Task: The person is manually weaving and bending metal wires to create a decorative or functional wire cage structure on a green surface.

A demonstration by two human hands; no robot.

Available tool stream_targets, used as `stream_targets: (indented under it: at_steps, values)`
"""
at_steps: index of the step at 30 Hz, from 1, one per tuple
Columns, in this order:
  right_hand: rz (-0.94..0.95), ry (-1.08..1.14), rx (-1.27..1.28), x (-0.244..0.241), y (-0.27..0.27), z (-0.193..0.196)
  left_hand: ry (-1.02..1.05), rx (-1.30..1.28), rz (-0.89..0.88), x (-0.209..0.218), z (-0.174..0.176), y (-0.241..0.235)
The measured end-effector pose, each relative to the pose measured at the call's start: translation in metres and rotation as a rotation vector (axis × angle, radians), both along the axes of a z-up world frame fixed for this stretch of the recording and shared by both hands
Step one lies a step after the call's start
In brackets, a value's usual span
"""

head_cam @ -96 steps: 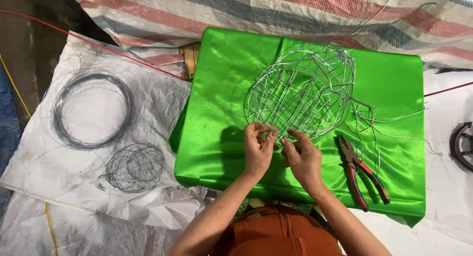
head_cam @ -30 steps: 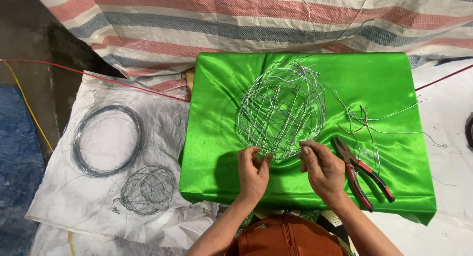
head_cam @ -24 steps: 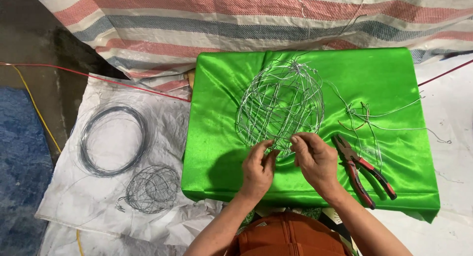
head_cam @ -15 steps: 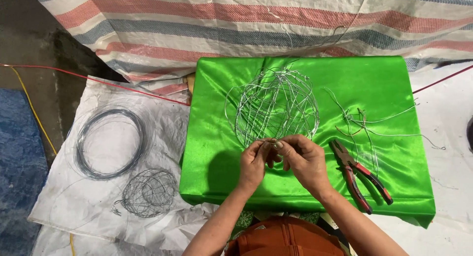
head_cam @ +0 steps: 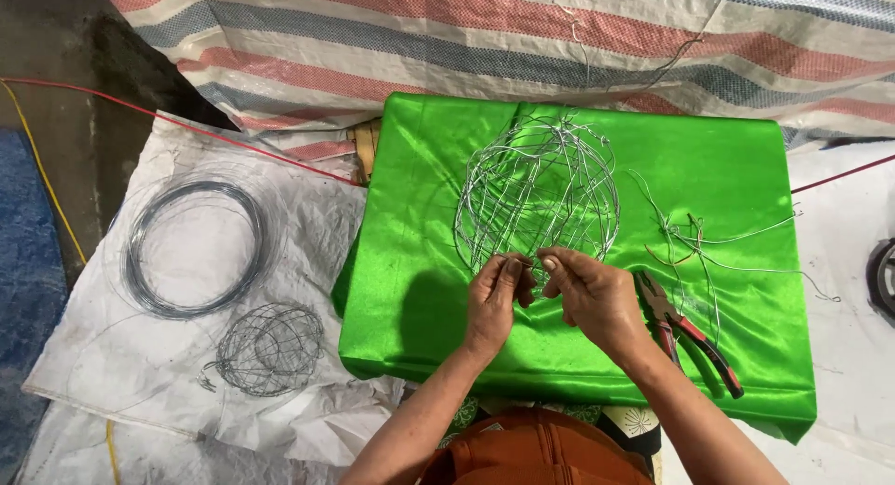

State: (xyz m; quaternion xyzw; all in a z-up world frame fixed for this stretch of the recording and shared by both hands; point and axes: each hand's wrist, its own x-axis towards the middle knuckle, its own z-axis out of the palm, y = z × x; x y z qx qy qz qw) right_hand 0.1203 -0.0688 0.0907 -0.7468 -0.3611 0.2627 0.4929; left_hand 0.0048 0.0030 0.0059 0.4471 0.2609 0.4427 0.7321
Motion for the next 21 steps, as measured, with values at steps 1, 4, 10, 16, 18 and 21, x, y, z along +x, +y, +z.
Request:
stream_targets:
  at_steps: [1,4,10,16,18,21]
  values:
    - [0.0,-0.004,-0.003,0.002,0.001,0.005,-0.004,-0.003,0.0,0.001,-0.004,-0.001]
    - [0.081,-0.04,-0.116,0.006,0.005,0.02,-0.022,-0.032,0.014,0.003,-0.011,-0.001]
    - [0.209,-0.012,-0.008,0.008,0.007,0.013,0.003,-0.071,0.063,0.007,-0.002,-0.003]
    - [0.317,-0.321,0.163,0.004,0.004,-0.013,-0.041,-0.092,0.098,0.016,-0.006,-0.003]
    - [0.312,-0.627,0.249,-0.001,0.001,-0.031,-0.072,-0.129,0.078,0.017,0.0,0.0]
    - [0.303,-1.079,0.356,0.004,-0.006,-0.06,-0.06,-0.16,0.081,0.02,-0.005,-0.001]
